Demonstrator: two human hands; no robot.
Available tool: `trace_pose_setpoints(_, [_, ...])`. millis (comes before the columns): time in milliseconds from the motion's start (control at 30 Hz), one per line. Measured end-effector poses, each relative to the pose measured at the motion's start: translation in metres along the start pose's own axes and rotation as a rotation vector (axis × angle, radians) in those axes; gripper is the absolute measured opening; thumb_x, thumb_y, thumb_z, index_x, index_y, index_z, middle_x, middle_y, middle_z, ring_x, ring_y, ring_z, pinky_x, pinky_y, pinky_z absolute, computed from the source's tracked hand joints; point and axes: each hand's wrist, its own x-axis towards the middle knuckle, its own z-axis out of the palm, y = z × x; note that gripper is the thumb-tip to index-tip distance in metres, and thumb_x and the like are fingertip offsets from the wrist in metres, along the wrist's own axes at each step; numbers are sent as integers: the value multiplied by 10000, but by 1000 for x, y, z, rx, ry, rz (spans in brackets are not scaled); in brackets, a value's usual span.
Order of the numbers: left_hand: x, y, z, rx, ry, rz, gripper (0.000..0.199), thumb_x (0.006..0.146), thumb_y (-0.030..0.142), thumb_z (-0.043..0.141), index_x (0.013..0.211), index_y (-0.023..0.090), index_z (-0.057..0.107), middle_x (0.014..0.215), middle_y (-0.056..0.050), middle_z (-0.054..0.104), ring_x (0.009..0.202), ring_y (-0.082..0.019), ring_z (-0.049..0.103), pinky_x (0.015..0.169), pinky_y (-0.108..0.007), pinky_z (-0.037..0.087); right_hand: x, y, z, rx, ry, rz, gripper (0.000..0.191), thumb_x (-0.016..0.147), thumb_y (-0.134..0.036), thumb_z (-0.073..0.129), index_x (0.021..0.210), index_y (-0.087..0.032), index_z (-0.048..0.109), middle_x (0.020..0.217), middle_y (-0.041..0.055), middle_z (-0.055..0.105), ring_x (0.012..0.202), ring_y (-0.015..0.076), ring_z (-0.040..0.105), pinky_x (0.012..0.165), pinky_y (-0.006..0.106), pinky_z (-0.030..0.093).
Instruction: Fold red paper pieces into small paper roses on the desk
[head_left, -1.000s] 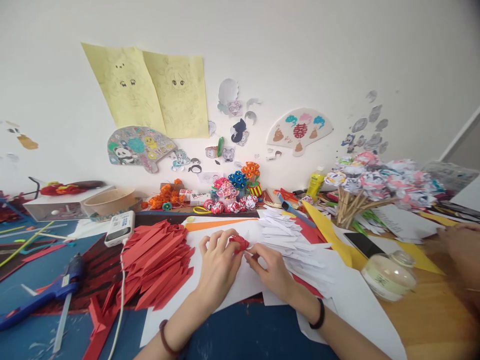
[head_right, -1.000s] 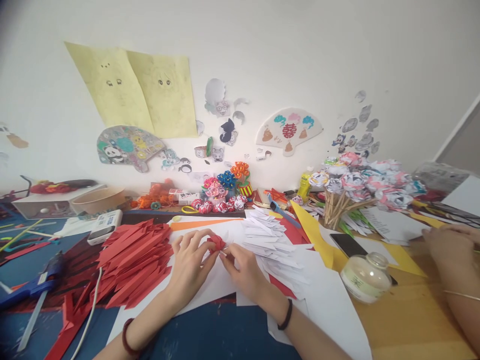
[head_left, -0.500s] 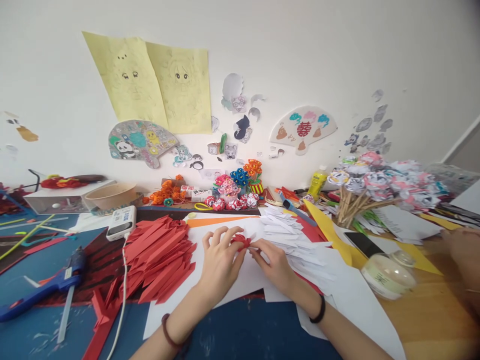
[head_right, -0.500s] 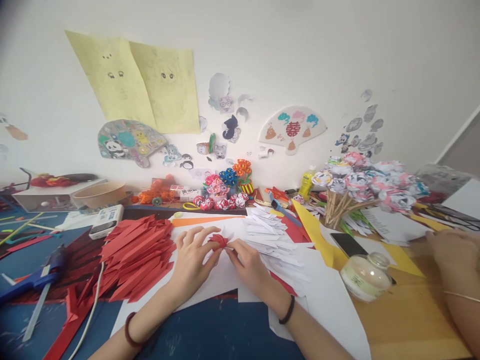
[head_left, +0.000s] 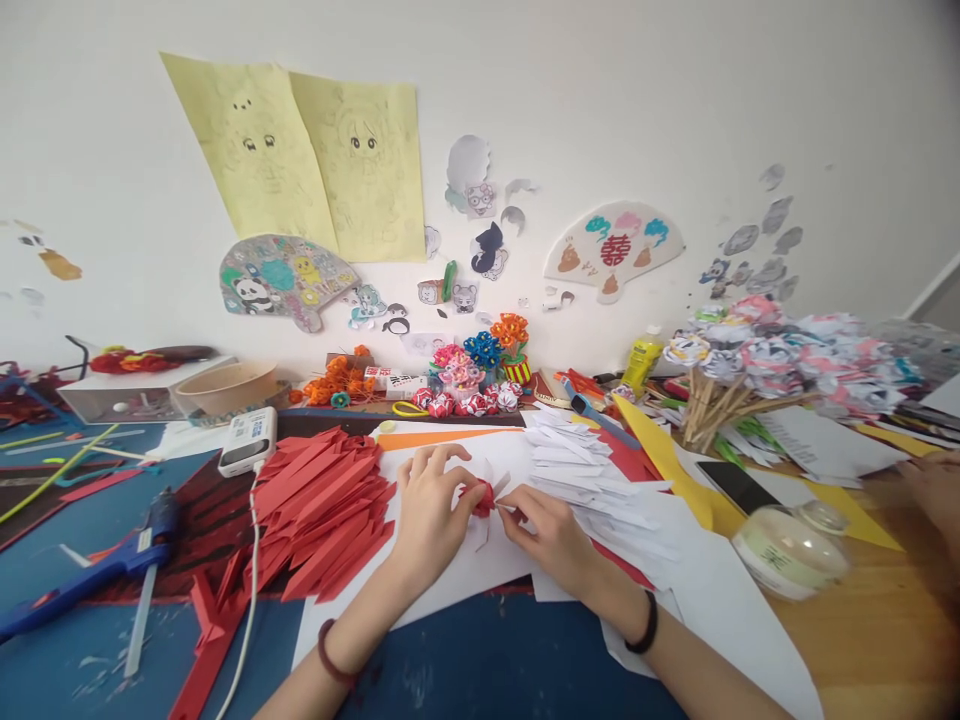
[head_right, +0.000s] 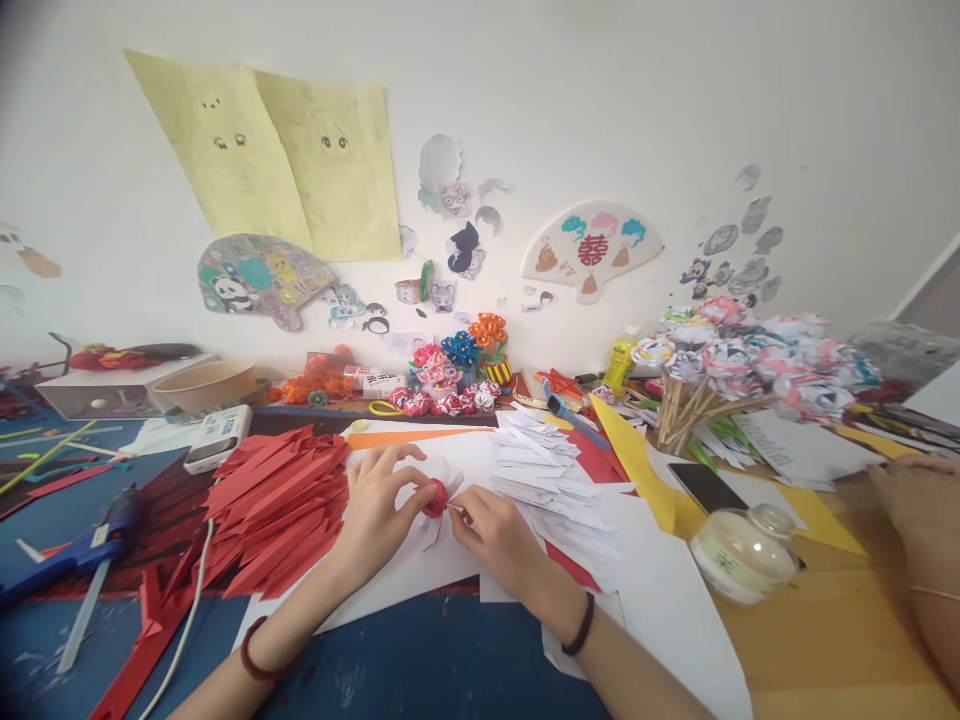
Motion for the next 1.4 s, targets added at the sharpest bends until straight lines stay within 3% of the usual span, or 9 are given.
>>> trace_pose_setpoints(600, [3, -6, -6, -6, -29, 18, 194, 899, 288, 621, 719, 252, 680, 1159, -3, 626, 1081, -251, 477, 900, -456, 302, 2, -2, -4, 45, 6, 41, 94, 947, -175, 508, 902, -195, 587, 750, -12, 552, 659, 111, 562, 630, 222, 442])
trace_pose_setpoints(800, [4, -7, -9, -21, -35, 14, 270, 928, 364, 567, 718, 250, 695, 1157, -25, 634, 1072, -260, 479, 888, -452, 316, 2, -2, -4, 47, 32, 43, 102, 950, -194, 505, 895, -198, 591, 743, -9, 563, 651, 117, 566, 628, 227, 449])
trace_pose_setpoints(1167, [5, -15, -5, -107, -97, -14, 197, 898, 364, 618, 758, 250, 697, 997, -9, 683, 975, -222, 548, 874, -399, 353, 5, -5, -8, 57, 8, 40, 164, 989, -223, 469, 939, -198, 623, 778, 14, 600, 673, 134, 569, 652, 251, 461])
trace_pose_setpoints(1400, [7, -18, -13, -218, -119, 68, 174, 874, 381, 653, 789, 229, 666, 941, -12, 670, 921, -196, 554, 859, -343, 411, 6, 0, -10, 81, 65, 81, 166, 990, -225, 467, 953, -195, 626, 840, 37, 647, 731, 158, 601, 681, 268, 475])
